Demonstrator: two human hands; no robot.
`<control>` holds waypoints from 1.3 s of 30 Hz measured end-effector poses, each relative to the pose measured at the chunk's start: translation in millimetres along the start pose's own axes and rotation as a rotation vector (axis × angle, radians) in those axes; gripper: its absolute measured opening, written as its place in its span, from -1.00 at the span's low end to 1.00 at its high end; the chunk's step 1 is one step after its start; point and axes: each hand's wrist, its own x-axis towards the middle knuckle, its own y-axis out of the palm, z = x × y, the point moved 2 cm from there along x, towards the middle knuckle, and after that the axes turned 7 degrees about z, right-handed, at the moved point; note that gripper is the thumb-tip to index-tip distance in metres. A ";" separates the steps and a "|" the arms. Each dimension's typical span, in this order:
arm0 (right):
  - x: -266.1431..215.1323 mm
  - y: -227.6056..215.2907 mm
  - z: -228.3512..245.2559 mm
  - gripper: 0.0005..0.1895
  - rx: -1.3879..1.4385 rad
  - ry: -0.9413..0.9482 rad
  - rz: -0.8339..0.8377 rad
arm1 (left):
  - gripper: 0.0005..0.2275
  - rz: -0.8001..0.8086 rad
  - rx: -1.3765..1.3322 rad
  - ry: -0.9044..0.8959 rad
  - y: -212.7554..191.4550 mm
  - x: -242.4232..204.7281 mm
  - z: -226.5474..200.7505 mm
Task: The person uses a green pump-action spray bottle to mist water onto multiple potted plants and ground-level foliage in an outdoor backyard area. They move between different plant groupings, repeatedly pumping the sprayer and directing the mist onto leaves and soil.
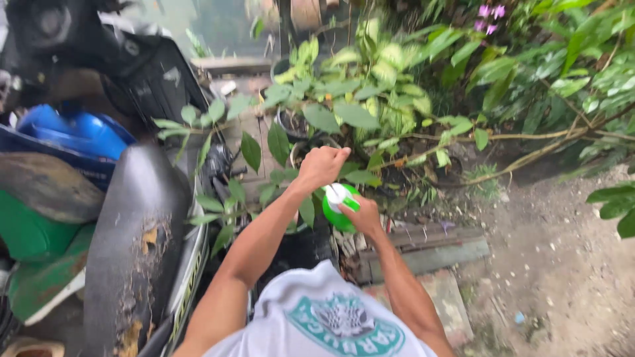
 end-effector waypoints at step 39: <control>-38.7 -16.9 53.2 -0.48 -0.199 0.049 -0.130 | -0.50 -0.054 -0.195 0.129 9.9 7.4 50.0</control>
